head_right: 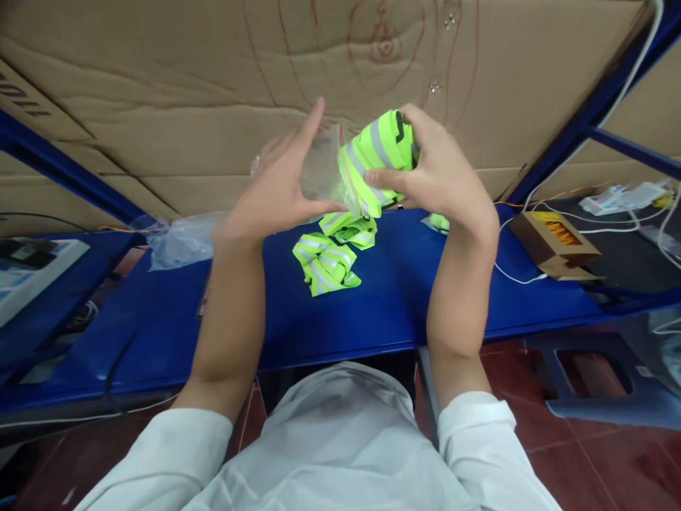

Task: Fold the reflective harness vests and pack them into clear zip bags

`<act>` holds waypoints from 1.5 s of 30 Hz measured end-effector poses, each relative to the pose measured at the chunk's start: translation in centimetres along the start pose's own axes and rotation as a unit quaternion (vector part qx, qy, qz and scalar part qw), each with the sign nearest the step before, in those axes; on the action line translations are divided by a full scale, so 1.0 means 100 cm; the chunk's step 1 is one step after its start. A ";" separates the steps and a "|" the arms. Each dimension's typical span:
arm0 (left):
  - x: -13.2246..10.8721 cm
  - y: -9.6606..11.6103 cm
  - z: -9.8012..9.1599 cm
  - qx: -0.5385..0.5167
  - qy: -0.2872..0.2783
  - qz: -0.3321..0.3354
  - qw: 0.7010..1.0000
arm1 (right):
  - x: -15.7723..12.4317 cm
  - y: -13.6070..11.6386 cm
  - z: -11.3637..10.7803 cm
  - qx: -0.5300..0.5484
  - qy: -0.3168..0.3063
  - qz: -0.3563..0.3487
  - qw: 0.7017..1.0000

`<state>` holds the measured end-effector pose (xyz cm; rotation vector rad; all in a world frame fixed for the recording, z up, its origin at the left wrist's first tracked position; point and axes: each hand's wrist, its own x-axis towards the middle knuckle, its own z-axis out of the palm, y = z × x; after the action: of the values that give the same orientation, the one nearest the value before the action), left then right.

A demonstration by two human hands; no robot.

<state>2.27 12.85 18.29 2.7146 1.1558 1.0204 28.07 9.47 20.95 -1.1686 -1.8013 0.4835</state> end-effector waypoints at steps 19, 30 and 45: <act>0.006 0.022 0.027 0.016 0.000 -0.043 0.999 | 0.030 0.019 0.035 0.227 0.006 0.109 0.968; -0.002 0.005 0.021 0.008 -0.023 -0.005 1.000 | 0.027 0.023 0.044 0.159 0.016 0.048 0.986; 0.003 0.004 0.018 0.026 0.051 -0.022 0.998 | 0.035 0.022 0.060 0.229 -0.017 0.057 0.972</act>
<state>3.75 13.15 17.11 2.6910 1.2681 1.1511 23.61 14.41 18.02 -0.9428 -1.5422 0.9358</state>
